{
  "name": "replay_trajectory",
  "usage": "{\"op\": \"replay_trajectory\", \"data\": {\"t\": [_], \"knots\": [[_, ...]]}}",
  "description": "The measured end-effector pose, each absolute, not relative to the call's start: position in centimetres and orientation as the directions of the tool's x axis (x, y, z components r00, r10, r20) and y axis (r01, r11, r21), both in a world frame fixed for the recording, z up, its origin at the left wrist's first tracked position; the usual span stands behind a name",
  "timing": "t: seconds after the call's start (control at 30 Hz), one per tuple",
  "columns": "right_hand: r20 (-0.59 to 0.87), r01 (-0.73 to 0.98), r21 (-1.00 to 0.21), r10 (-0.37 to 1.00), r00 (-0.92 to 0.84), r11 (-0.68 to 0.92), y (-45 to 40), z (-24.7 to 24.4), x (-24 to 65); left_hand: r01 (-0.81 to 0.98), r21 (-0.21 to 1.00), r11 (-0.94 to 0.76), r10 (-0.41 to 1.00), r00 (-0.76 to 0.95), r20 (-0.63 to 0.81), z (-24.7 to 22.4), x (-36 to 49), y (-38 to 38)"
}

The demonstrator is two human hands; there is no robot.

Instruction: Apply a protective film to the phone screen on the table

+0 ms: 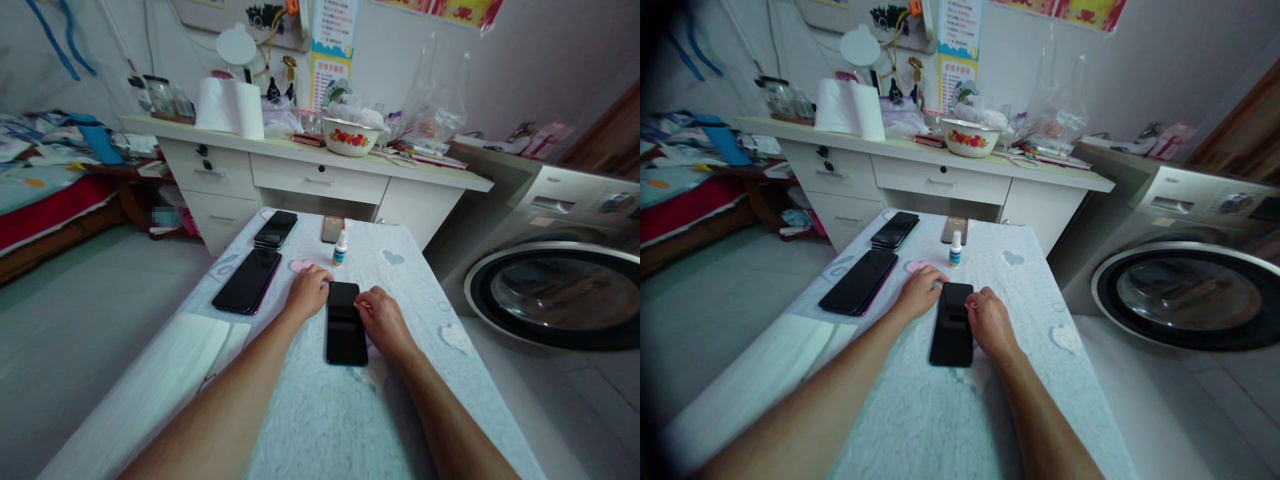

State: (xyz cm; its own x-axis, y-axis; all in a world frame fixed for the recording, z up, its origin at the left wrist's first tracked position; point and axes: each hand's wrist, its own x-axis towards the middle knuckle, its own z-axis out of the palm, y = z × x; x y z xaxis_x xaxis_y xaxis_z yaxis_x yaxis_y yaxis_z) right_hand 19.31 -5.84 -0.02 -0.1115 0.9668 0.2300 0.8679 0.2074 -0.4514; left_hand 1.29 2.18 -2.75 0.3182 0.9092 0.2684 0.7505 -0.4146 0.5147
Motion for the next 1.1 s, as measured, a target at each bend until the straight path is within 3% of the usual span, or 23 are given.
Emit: {"op": "replay_trajectory", "data": {"t": [0.37, 1.1], "knots": [[0.2, 0.865, -0.45, 0.969, -0.142, 0.22, -6.09, 0.54, 19.07, 0.747, 0.529, -0.402, 0.915, 0.305, 0.264, -2.83, 1.31, 2.24], [0.216, 0.883, -0.449, 0.976, -0.044, 0.139, -5.97, 0.25, 19.31, 0.752, 0.505, -0.423, 0.905, 0.323, 0.276, -2.73, 1.29, 2.16]]}}
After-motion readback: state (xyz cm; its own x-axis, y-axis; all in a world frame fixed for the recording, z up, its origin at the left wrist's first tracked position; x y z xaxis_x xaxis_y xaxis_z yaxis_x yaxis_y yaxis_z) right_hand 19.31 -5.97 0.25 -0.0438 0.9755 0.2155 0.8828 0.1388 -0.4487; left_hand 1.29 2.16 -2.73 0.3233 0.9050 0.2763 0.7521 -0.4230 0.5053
